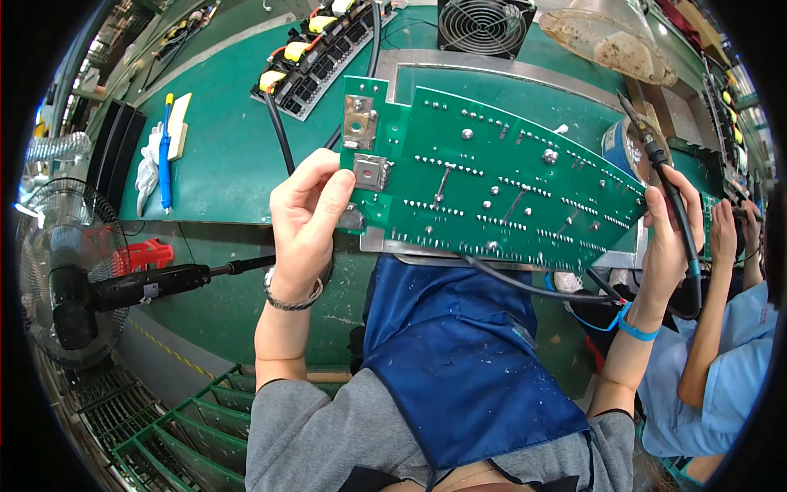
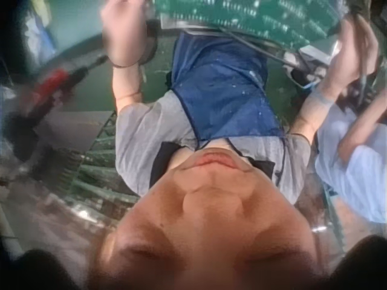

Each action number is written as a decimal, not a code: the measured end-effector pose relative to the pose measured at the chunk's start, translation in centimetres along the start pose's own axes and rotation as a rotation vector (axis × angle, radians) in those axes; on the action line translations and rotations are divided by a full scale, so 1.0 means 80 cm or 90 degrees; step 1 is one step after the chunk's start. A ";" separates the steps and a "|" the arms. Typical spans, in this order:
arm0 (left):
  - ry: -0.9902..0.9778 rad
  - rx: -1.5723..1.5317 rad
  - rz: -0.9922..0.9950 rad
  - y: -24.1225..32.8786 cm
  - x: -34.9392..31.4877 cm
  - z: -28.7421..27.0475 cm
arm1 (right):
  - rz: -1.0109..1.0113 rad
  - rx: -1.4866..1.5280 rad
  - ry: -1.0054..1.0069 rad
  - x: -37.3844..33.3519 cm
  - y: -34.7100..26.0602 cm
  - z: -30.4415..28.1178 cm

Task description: Soldering components and wires onto a printed circuit board.

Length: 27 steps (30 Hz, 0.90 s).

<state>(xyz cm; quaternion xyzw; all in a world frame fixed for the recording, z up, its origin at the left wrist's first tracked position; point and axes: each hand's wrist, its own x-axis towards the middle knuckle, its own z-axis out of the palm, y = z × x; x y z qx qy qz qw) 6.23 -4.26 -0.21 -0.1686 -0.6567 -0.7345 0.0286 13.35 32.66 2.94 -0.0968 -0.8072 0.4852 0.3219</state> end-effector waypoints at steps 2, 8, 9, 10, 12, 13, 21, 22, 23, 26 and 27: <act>0.006 -0.023 -0.054 0.010 0.000 0.002 | 0.007 0.003 -0.010 0.005 0.001 0.004; 0.031 -0.128 -0.217 0.014 0.009 0.006 | 0.009 0.025 -0.008 0.021 0.009 0.018; 0.031 -0.127 -0.218 0.011 0.014 0.005 | 0.014 0.012 -0.018 0.022 0.010 0.020; 0.028 -0.170 -0.262 0.008 0.019 0.004 | 0.038 0.043 -0.030 0.023 0.015 0.021; 0.025 -0.212 -0.310 0.004 0.023 0.002 | 0.073 0.018 -0.040 0.019 0.015 0.021; 0.024 -0.200 -0.308 0.003 0.025 0.001 | 0.084 0.008 -0.038 0.018 0.015 0.023; -0.002 -0.119 -0.375 -0.015 0.044 0.008 | 0.072 -0.016 -0.035 -0.019 0.037 0.014; -0.015 -0.095 -0.377 -0.015 0.054 0.011 | 0.059 -0.025 -0.028 -0.024 0.042 0.013; -0.031 -0.075 -0.385 -0.019 0.062 0.017 | 0.049 -0.040 -0.021 -0.032 0.045 0.010; -0.110 -0.059 -0.374 -0.040 0.079 0.018 | -0.001 -0.139 0.017 -0.048 0.042 0.008; -0.105 -0.049 -0.376 -0.044 0.086 0.021 | -0.032 -0.200 -0.003 -0.053 0.045 0.003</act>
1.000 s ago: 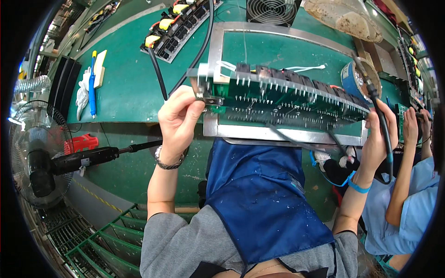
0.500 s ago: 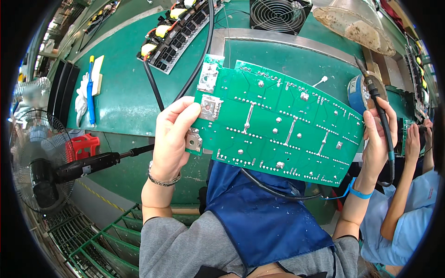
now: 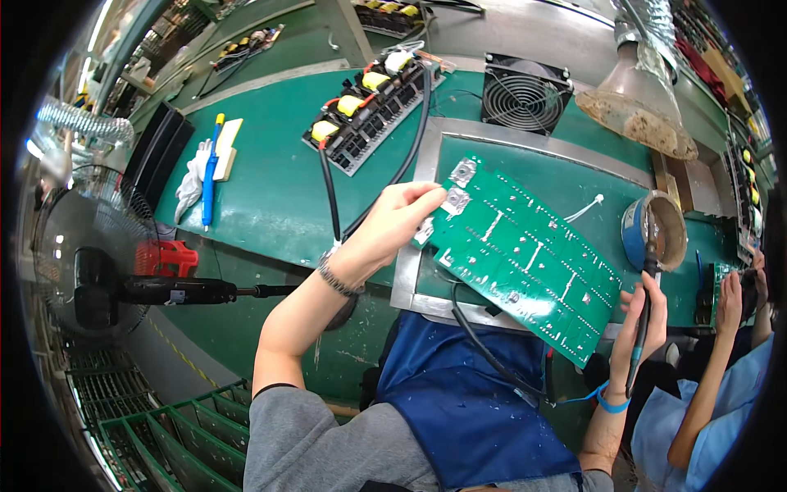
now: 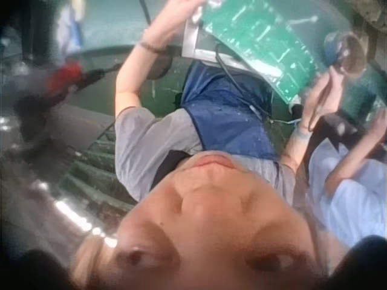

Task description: Soldering components and wires onto a printed circuit board.

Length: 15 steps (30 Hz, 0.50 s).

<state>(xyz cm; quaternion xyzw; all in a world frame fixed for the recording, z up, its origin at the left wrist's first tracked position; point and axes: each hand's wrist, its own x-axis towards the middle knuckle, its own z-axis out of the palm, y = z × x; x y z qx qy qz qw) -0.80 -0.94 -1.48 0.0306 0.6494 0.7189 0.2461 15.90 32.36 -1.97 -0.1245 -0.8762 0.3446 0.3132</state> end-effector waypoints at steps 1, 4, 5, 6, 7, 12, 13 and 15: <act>-0.009 0.041 0.008 0.006 0.006 -0.001 | 0.005 -0.006 0.019 -0.002 0.002 0.000; -0.026 0.150 0.016 0.007 0.037 -0.010 | 0.060 0.053 0.070 -0.009 0.004 0.001; -0.037 0.216 0.011 0.014 0.041 -0.010 | 0.056 0.073 0.077 -0.011 0.008 0.004; -0.033 0.218 0.012 0.022 0.039 -0.013 | 0.051 0.092 0.083 -0.015 0.011 0.008; -0.062 0.344 0.026 0.034 0.035 -0.017 | 0.050 0.096 0.083 -0.019 0.013 0.013; 0.062 0.476 0.335 0.115 0.013 -0.065 | 0.036 0.117 0.143 -0.031 0.011 0.032; 0.145 0.457 0.322 0.134 0.021 -0.089 | 0.037 0.118 0.157 -0.033 0.017 0.035; 0.251 0.479 0.358 0.163 0.055 -0.154 | 0.045 0.150 0.186 -0.034 0.021 0.044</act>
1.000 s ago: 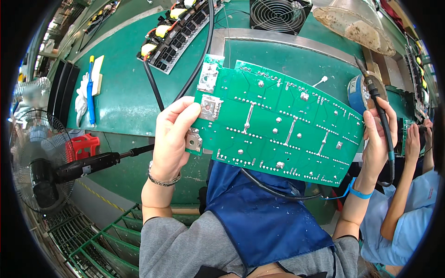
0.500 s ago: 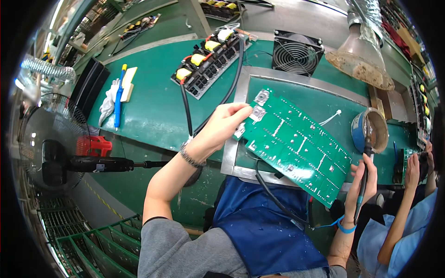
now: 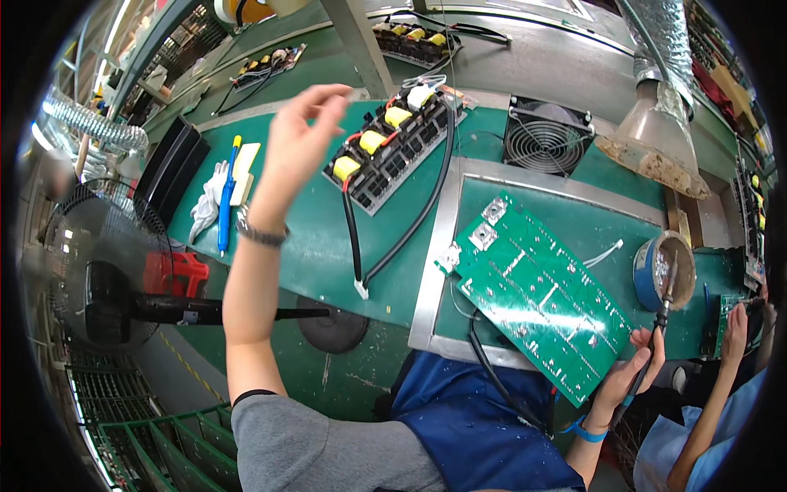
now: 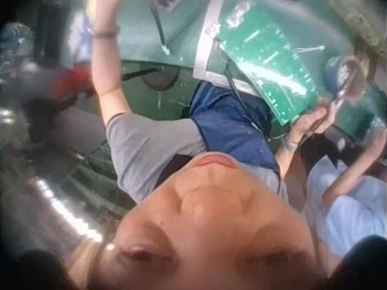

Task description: Soldering components and wires onto a printed circuit board.

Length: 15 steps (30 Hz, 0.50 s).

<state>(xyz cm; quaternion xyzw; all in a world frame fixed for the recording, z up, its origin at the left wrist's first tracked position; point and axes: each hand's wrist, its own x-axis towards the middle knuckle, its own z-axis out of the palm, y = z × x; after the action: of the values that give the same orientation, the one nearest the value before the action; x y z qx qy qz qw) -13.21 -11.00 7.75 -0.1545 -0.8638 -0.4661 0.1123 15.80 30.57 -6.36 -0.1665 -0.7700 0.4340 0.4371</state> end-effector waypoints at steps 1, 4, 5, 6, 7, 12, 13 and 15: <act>0.026 0.057 -0.019 -0.029 0.028 -0.016 | 0.009 0.022 0.015 -0.003 0.006 0.003; 0.047 0.221 -0.014 -0.118 0.108 -0.039 | 0.013 0.058 0.039 -0.010 0.021 -0.001; 0.052 0.292 0.046 -0.143 0.131 -0.034 | 0.010 0.048 0.047 -0.013 0.022 -0.002; 0.046 0.288 0.051 -0.169 0.156 -0.027 | 0.000 0.032 0.044 -0.015 0.026 -0.005; 0.001 0.373 0.122 -0.193 0.183 -0.020 | 0.016 0.018 0.051 -0.018 0.023 -0.005; -0.150 0.404 0.323 -0.277 0.290 0.027 | -0.036 -0.062 0.077 -0.024 0.020 0.002; -0.158 0.392 0.329 -0.279 0.307 0.052 | -0.047 -0.083 0.077 -0.025 0.019 0.000; -0.109 0.394 0.424 -0.286 0.345 0.070 | -0.021 -0.087 0.083 -0.024 0.019 0.002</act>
<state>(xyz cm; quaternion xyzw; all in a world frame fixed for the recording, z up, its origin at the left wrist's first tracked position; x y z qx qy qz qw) -47.57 -13.63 -3.57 -0.4208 -0.8719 -0.1105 0.2248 16.60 30.14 -8.66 -0.2110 -0.7703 0.3612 0.4813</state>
